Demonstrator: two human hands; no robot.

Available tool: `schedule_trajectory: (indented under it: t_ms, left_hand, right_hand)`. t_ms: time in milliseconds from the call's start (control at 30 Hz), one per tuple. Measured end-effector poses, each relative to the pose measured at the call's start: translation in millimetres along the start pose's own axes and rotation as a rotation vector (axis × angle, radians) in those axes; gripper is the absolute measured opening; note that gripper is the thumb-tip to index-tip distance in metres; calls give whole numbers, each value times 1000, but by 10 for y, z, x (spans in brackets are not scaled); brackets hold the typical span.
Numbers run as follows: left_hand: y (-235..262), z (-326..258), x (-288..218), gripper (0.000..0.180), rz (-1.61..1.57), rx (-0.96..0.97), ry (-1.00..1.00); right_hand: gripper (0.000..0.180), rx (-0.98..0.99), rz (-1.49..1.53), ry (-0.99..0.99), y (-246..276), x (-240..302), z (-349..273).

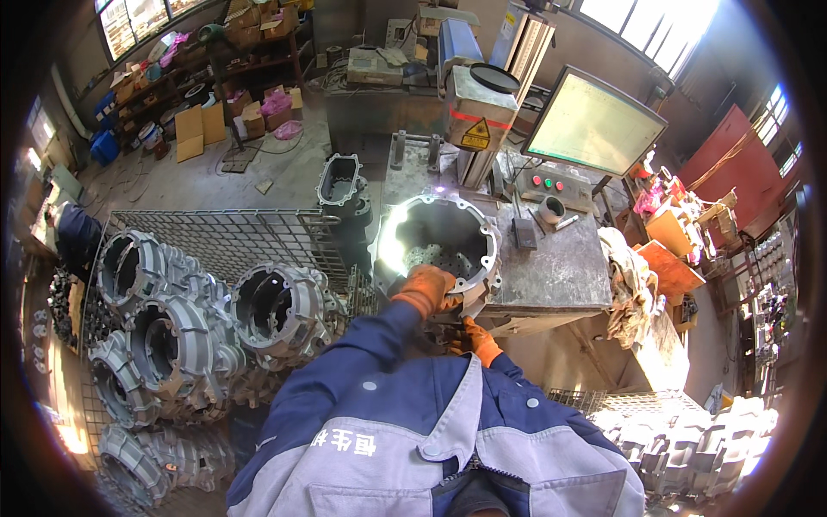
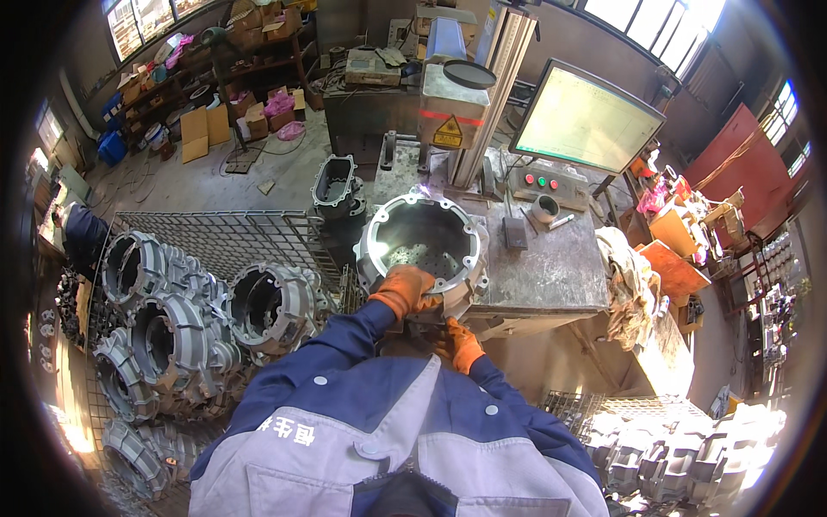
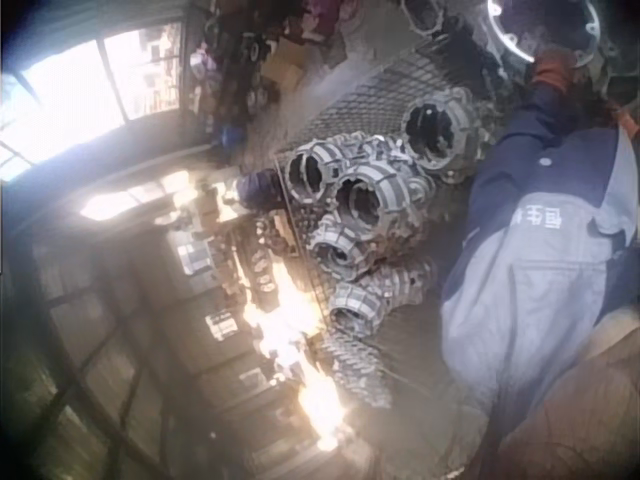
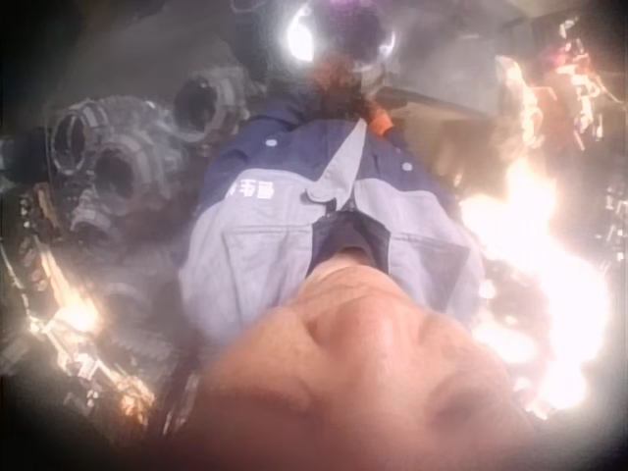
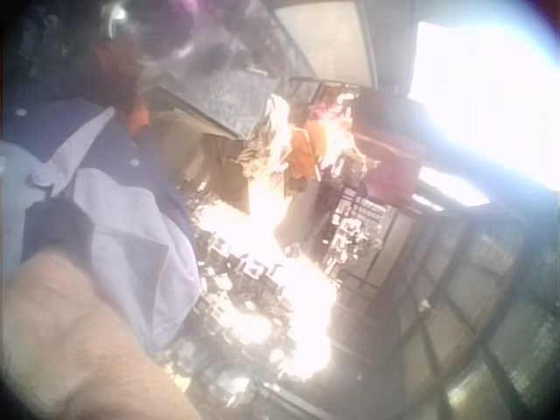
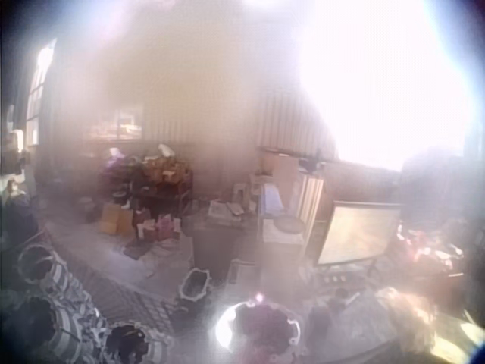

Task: The person repeatedly picks up metal housings from a wire basket, places them on a grinding machine, and grinds the inner surfaces. After each part is processed, it is returned to the basket. The cycle continues with multiple parts throughout the clip.

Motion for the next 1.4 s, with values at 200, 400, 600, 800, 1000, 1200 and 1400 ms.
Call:
schedule_trajectory:
  t_ms: [200, 400, 600, 800, 1000, 1200, 1400]
  left_hand:
    - [-7, -9, 0, 25, 9, -52, 1]
    - [-14, 14, -3, 25, 6, -6, 3]
    - [18, -1, -12, 28, -11, -9, 5]
    - [-15, 35, 4, 32, 3, -8, -13]
    - [-35, 27, 0, 37, 5, -40, -50]
    - [27, -26, -24, 35, -20, -81, -43]
    - [-105, 52, 27, 39, 13, -3, -22]
  right_hand:
    - [49, 46, -422, 104, 8, 229, -73]
    - [49, -102, -163, -17, -43, 278, -128]
    - [41, -126, 211, -150, 43, -42, 1]
    - [30, -8, -8, 50, 151, -204, 102]
    - [23, -52, -436, 139, 205, -182, 85]
    - [25, -102, 104, -27, 166, -229, 111]
    - [55, -146, 964, -304, -145, -34, -62]
Point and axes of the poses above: each hand's wrist, its own z-axis towards the middle knuckle, its own y-axis out of the back of the hand, x = y × z, the point moved 6 cm from there along z, towards the middle knuckle, and after that the axes turned 1 degree about -x, right-handed, at the moved point
